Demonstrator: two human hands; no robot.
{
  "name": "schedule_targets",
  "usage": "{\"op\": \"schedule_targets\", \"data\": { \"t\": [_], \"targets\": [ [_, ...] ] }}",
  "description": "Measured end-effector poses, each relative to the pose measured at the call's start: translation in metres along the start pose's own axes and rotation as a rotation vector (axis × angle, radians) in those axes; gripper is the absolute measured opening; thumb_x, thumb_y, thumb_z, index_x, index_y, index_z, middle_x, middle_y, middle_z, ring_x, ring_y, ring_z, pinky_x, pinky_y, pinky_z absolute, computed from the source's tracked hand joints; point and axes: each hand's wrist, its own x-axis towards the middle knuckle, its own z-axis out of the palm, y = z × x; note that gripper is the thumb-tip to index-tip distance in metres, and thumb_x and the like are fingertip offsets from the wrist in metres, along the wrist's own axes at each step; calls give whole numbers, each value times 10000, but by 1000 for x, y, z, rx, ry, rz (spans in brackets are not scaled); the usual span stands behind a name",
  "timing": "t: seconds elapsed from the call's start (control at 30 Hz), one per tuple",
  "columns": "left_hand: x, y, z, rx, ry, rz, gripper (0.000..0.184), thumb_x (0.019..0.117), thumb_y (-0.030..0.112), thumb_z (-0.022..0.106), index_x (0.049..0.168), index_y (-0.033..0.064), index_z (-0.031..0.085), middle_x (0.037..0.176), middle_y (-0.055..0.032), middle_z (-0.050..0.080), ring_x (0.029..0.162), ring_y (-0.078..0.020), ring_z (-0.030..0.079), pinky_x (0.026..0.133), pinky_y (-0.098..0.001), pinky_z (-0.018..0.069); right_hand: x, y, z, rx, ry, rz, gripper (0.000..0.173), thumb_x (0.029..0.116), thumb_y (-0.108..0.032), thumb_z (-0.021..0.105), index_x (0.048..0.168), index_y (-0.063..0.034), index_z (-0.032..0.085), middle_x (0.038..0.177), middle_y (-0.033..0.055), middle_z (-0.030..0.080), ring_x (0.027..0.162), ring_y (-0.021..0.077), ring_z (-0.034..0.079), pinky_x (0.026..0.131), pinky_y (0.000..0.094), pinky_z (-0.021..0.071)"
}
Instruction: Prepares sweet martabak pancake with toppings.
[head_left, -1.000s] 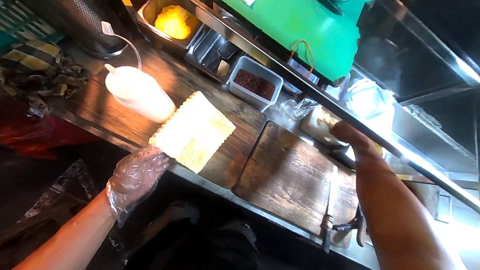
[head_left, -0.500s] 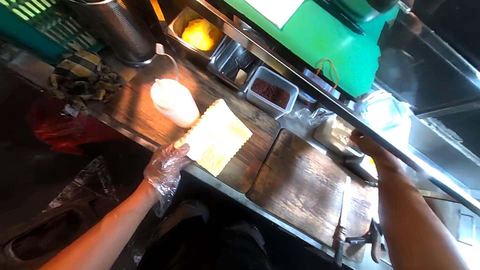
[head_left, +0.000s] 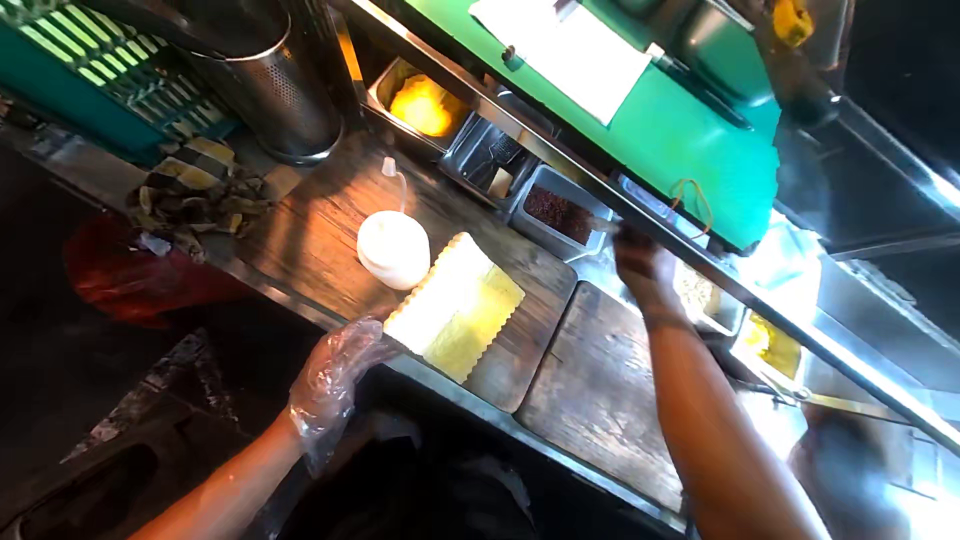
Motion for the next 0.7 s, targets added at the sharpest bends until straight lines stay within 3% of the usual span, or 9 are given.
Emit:
{"op": "schedule_targets", "data": {
  "t": [0.07, 0.17, 0.27, 0.37, 0.47, 0.53, 0.63, 0.7],
  "targets": [
    [8, 8, -16, 38, 11, 7, 483, 1073, 355, 406, 1432, 81, 578, 1314, -139, 678, 1099, -306, 714, 932, -449, 612, 23, -37, 17, -122, -138, 33, 345, 1005, -307, 589, 1232, -71, 696, 1260, 226, 678, 1218, 427, 618, 1008, 678, 454],
    [25, 20, -40, 11, 67, 3, 452, 1075, 303, 397, 1382, 38, 597, 1249, -161, 704, 1057, -316, 729, 916, -444, 619, 51, -61, 43, -167, -297, 22, 313, 991, -247, 583, 1179, -26, 701, 1189, 256, 691, 1151, 453, 645, 947, 693, 474],
    [42, 28, -61, 58, 139, 41, 416, 1054, 277, 463, 1344, 15, 606, 1169, -148, 734, 972, -293, 753, 861, -419, 640, 59, -81, 48, -89, -367, 91, 302, 1011, -216, 572, 1198, -16, 700, 1221, 248, 683, 1183, 428, 633, 1005, 662, 462],
    [58, 39, -69, 155, 183, 102, 367, 1010, 208, 528, 1297, -3, 614, 1078, -85, 754, 897, -194, 760, 822, -350, 646, 59, -96, 45, -137, -345, 101, 305, 1032, -190, 541, 1209, 11, 688, 1249, 276, 663, 1219, 440, 608, 1026, 653, 433],
    [79, 50, -70, 330, 189, 163, 338, 993, 179, 568, 1263, -15, 626, 1124, -67, 720, 935, -112, 724, 869, -308, 616, 69, -103, 54, -125, -489, 63, 305, 1045, -227, 551, 1165, -2, 718, 1185, 252, 696, 1156, 413, 648, 1000, 645, 459],
    [97, 51, -74, 512, 188, 224, 348, 995, 242, 588, 1242, 10, 672, 1155, -100, 725, 990, -130, 716, 922, -346, 593, 72, -99, 63, 60, -510, 110, 264, 1021, -188, 602, 1131, 19, 723, 1093, 222, 715, 1026, 339, 680, 942, 568, 511],
    [121, 53, -76, 750, 175, 315, 310, 1022, 292, 606, 1220, 87, 726, 1193, -92, 731, 1095, -170, 701, 1013, -407, 549, 77, -56, 81, 422, -455, 340, 200, 975, -178, 648, 1108, -32, 681, 870, 51, 668, 679, 107, 595, 636, 298, 531],
    [135, 48, -79, 894, 128, 456, 303, 1017, 266, 611, 1217, 73, 732, 1208, -129, 724, 1140, -259, 685, 1032, -483, 516, 74, -36, 78, 551, -412, 434, 240, 996, -210, 634, 1184, -60, 630, 880, 21, 626, 667, 80, 552, 609, 264, 502]
  ]
}}
